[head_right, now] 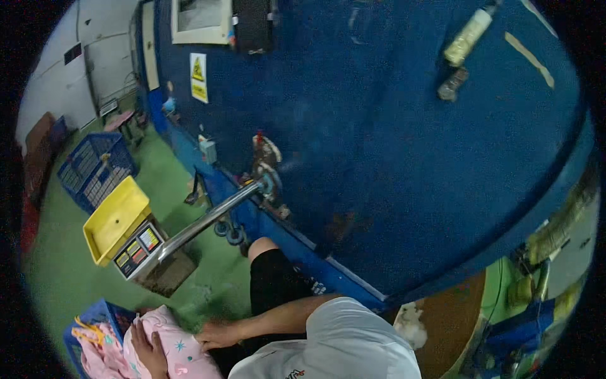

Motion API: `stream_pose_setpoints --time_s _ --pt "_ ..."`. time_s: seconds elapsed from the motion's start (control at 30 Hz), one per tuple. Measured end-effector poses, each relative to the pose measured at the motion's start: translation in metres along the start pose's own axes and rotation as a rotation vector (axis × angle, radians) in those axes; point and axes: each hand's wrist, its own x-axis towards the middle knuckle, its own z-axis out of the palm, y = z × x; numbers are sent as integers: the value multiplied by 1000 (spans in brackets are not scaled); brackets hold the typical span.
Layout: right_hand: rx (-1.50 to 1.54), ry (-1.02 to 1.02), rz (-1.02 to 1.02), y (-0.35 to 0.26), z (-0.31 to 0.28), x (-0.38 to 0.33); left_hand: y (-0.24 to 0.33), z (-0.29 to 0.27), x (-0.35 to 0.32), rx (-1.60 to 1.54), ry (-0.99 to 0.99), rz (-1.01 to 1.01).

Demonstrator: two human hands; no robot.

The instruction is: The person is weighing plush pillows and moving them from a blue crate to another storage area.

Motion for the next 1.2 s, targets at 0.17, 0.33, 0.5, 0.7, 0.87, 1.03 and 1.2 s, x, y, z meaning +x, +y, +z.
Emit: stream_pose_setpoints --time_s 0.17,0.33,0.5,0.7,0.87,1.03,1.2 --pt "273 223 279 -5 34 -5 4 11 10 40 108 152" --pt "1168 304 814 -34 28 1 -46 50 11 34 316 294" --pt "1615 305 815 -30 38 -2 -66 56 16 -27 369 395" --pt "1012 282 700 -38 31 -4 -59 52 18 -53 332 416" --pt "41 369 209 -16 58 -9 -97 79 17 -22 377 481" --pt "91 445 183 -36 34 -11 -108 83 55 -185 336 520" --pt "128 401 202 -55 22 -16 -86 76 62 -241 327 505"
